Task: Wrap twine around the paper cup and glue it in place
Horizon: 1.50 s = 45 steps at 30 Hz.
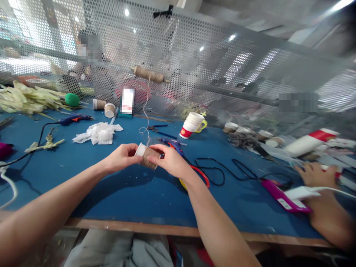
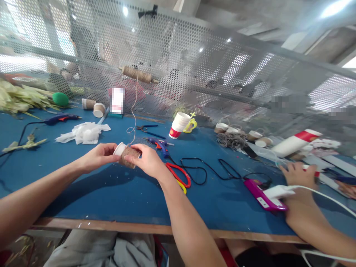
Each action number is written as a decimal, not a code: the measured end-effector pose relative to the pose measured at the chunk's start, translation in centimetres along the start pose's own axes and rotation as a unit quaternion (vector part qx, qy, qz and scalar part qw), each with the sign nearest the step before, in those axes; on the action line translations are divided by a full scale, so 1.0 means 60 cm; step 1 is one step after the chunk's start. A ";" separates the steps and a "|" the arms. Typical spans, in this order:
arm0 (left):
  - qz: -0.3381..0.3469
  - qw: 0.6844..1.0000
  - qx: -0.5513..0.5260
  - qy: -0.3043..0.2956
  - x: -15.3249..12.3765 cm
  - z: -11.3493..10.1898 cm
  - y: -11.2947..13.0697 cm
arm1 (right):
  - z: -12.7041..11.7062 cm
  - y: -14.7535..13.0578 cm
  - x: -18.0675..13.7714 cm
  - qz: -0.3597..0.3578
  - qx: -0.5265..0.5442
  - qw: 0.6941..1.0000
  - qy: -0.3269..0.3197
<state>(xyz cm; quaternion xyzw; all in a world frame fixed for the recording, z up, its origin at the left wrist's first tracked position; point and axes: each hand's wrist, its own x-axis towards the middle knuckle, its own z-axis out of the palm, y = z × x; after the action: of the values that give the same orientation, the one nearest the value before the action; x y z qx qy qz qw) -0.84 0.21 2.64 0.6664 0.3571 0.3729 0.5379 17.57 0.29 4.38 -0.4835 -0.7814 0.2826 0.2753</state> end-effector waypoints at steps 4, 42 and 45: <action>-0.014 1.000 0.003 0.006 -0.001 0.001 0.003 | 0.003 0.001 0.001 -0.008 -0.014 1.000 0.003; -0.044 0.997 -0.047 -0.042 0.009 -0.010 -0.010 | 0.009 0.008 0.009 -0.004 -0.023 1.000 -0.008; -0.044 0.997 -0.031 -0.052 0.008 -0.009 -0.009 | 0.010 0.008 0.010 -0.006 -0.019 1.000 -0.014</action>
<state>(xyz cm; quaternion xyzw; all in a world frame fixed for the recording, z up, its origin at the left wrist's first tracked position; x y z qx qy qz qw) -1.16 0.97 2.23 0.6516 0.3455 0.3248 0.5921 17.22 0.89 3.71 -0.4802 -0.7932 0.2728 0.2565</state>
